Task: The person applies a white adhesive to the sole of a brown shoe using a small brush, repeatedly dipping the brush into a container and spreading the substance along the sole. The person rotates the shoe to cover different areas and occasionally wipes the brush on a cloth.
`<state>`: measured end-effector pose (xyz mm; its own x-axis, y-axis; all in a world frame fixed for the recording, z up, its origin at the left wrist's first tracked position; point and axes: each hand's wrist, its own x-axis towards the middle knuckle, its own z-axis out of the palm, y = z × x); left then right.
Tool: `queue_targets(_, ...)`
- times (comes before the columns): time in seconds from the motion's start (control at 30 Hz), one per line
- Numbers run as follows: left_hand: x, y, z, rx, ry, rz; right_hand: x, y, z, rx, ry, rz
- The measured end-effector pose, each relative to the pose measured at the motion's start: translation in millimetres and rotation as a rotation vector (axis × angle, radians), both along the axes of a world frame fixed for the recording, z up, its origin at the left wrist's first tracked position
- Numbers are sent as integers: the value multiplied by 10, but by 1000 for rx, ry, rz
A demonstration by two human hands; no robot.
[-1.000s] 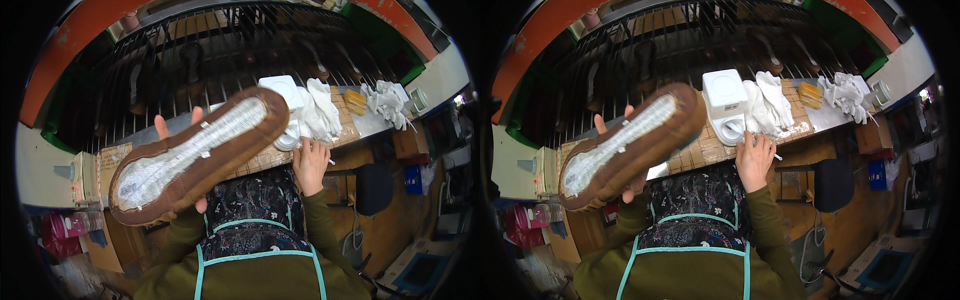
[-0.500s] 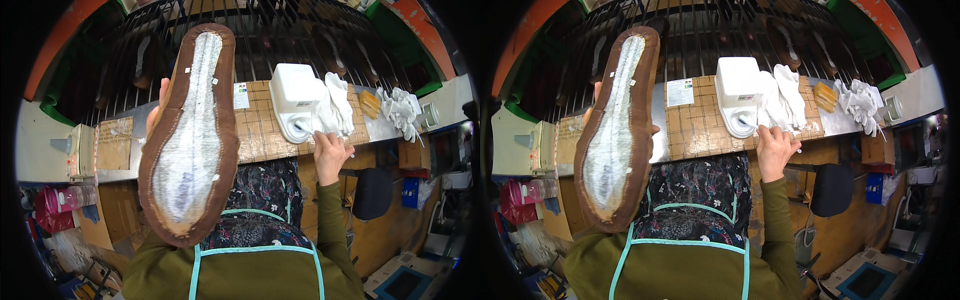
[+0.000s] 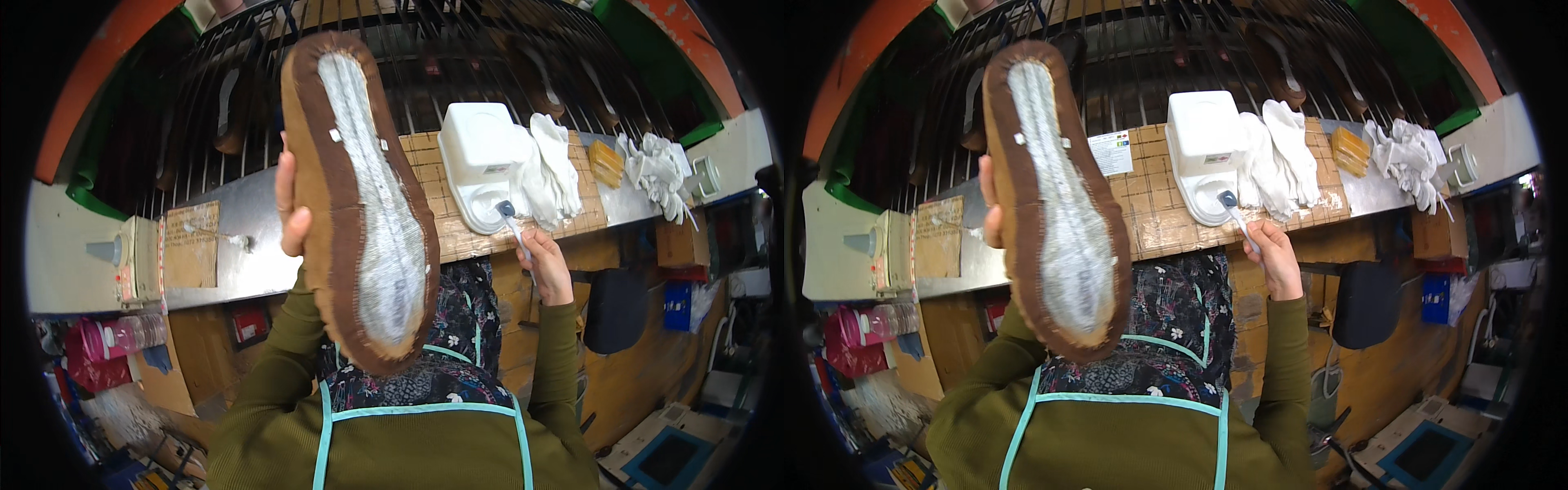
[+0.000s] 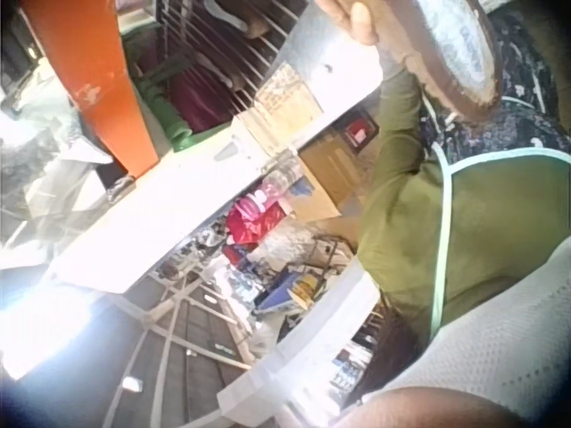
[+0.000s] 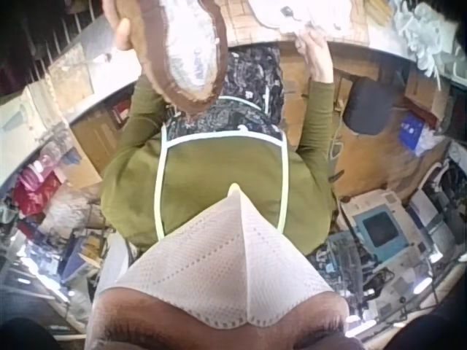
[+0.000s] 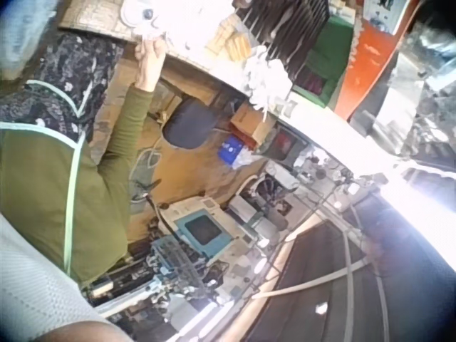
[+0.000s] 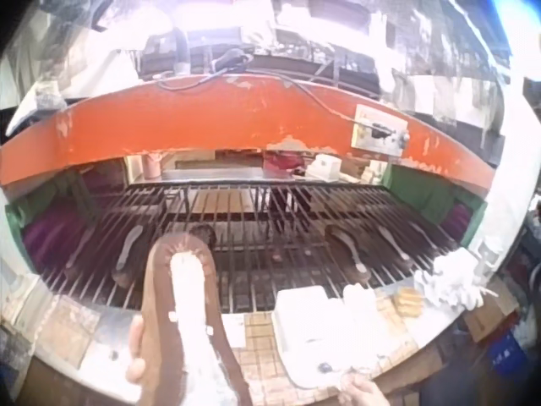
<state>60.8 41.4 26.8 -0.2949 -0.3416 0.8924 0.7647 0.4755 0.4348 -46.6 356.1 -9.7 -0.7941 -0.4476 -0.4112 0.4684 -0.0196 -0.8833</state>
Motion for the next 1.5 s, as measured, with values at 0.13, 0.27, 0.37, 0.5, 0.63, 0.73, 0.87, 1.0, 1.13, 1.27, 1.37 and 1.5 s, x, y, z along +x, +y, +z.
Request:
queue_targets(0.13,-41,-138,-196,-156,-133,-26,186,-208,125,29,311,-118)
queue_targets(0.27,-98,-116,-220,-167,-238,37,412,-666,690,615,1320,-457)
queue_targets(0.37,-169,-57,-61,-238,-185,78,596,-853,980,369,1441,-509)
queue_targets(0.5,-154,-11,69,-240,-175,35,798,-956,1024,16,1052,-246)
queue_targets(0.63,-64,14,110,-268,-179,31,801,-1104,982,-32,901,-238)
queue_targets(0.73,22,31,156,-310,-170,69,709,-1190,974,-47,933,-227)
queue_targets(0.87,104,34,169,-326,-189,55,570,-1307,1061,-58,974,-227)
queue_targets(1.0,35,-8,185,-461,-24,114,392,-1387,1166,-64,1090,-229)
queue_targets(1.13,61,1,265,-484,-15,101,224,-1435,1293,-48,1221,-240)
queue_targets(1.27,61,-23,257,-502,-9,112,64,-1504,1420,-45,1362,-292)
queue_targets(1.37,41,-27,265,-511,8,115,-10,-1476,1466,-75,1421,-284)
queue_targets(1.5,62,-22,312,-508,6,105,-63,-1367,1425,-78,1412,-126)
